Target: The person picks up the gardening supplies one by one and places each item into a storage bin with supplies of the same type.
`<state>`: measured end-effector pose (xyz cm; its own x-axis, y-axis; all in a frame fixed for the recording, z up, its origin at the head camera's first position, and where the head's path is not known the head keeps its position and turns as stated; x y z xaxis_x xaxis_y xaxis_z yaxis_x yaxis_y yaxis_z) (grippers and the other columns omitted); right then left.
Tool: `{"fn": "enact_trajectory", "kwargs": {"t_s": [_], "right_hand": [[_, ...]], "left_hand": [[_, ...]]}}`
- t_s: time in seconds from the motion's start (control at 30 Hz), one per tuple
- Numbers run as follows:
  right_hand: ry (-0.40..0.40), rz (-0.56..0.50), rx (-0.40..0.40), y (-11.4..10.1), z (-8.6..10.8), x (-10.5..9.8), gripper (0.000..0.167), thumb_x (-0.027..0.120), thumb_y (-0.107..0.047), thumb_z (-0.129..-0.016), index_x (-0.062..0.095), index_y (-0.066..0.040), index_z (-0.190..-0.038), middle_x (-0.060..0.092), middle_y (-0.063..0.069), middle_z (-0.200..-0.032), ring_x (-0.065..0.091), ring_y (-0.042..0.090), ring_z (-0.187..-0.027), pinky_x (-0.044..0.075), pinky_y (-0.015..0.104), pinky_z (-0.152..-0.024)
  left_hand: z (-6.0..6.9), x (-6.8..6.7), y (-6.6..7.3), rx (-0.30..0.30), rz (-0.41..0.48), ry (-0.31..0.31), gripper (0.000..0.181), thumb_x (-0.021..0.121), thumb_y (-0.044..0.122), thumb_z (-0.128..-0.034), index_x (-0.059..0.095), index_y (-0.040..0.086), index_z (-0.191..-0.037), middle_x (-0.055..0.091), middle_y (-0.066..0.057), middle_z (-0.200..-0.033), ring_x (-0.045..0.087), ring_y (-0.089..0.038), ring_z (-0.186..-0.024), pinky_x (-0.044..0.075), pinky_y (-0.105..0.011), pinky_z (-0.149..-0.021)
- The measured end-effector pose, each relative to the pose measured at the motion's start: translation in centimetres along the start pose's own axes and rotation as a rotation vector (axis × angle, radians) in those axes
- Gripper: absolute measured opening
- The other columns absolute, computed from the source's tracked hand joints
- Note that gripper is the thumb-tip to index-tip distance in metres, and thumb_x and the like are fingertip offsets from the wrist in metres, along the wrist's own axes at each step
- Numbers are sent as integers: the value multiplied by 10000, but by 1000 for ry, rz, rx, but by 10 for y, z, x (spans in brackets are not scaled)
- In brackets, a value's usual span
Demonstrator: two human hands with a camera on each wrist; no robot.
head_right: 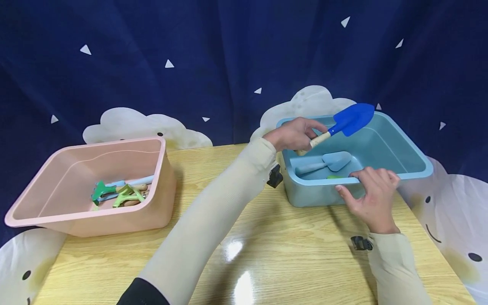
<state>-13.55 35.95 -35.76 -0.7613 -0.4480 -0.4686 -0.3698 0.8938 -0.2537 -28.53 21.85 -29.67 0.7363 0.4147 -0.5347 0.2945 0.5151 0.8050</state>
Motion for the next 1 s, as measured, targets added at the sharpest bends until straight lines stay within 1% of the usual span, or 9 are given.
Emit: {"fn": "enact_trajectory", "kwargs": {"t_s": [0.07, 0.23, 0.33, 0.5, 0.7, 0.77, 0.83, 0.93, 1.0], "right_hand": [[0, -1, 0, 0, 0, 0, 796, 542, -747, -826, 656, 41, -807, 568, 195, -680, 414, 394, -735, 215, 589, -892], [-4, -3, 1, 1, 0, 1, 785, 545, -743, -828, 656, 33, -807, 563, 185, -675, 412, 382, -729, 221, 564, -911], [-10, 1, 9, 2, 0, 1, 790, 537, -752, -827, 652, 30, -808, 562, 184, -677, 413, 379, -731, 223, 555, -924], [-30, 13, 22, 3, 2, 2, 789, 527, -748, -833, 647, 31, -813, 565, 196, -685, 415, 385, -743, 202, 611, -898], [-24, 11, 25, 3, 2, 1, 797, 526, -754, -829, 645, 33, -808, 574, 197, -687, 411, 373, -744, 197, 608, -907], [-23, 15, 25, 3, 2, 1, 799, 523, -757, -829, 643, 33, -807, 574, 198, -689, 410, 368, -744, 200, 602, -912], [-20, 17, 18, 3, 2, 1, 792, 526, -749, -833, 644, 33, -804, 576, 198, -690, 413, 369, -738, 206, 611, -905], [-21, 18, 9, 2, 1, 1, 779, 530, -737, -840, 642, 33, -800, 574, 197, -694, 419, 376, -738, 202, 621, -887], [-19, 16, 5, 2, 1, 1, 784, 527, -742, -839, 643, 33, -802, 574, 198, -695, 422, 381, -737, 204, 622, -882]], "left_hand": [[0, 1, 0, 0, -5, -4, 632, 485, -82, -891, 543, 277, -1408, 631, -3, -1210, 462, -140, -637, 388, -259, -547], [0, 2, -2, -3, -12, -8, 602, 517, -59, -910, 540, 277, -1409, 624, -6, -1220, 521, -143, -716, 430, -252, -560], [-1, 3, -4, 1, -4, -8, 606, 514, -67, -905, 543, 270, -1408, 622, -13, -1218, 522, -144, -718, 430, -258, -564], [-2, 5, -9, 1, -48, -16, 613, 507, -70, -902, 538, 265, -1415, 632, -16, -1212, 525, -146, -706, 438, -272, -582], [-3, 4, -10, 5, -48, -13, 596, 520, -62, -906, 536, 244, -1417, 625, -29, -1246, 569, -146, -802, 488, -263, -621], [-3, 3, -8, 23, -67, -4, 571, 516, -47, -910, 543, 220, -1414, 623, -34, -1279, 590, -147, -875, 494, -248, -651], [-3, 1, -8, 40, -112, 15, 545, 531, -9, -920, 536, 198, -1424, 615, -23, -1347, 622, -131, -1027, 500, -207, -738], [-3, -4, -9, 56, -167, 62, 499, 562, 85, -940, 529, 171, -1430, 579, 2, -1432, 568, -108, -1264, 476, -158, -916], [-1, -9, -10, 63, -183, 108, 474, 577, 145, -950, 536, 168, -1422, 573, 18, -1445, 531, -96, -1331, 448, -150, -991]]}}
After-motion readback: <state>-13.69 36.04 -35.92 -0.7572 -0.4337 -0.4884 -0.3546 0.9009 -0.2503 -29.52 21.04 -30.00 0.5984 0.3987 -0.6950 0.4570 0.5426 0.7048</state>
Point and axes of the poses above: each hand's wrist, its own z-axis away from the middle knuckle, its own x-axis out of the palm, y = z × x, the point moved 8 cm from there along -z, towards the middle knuckle
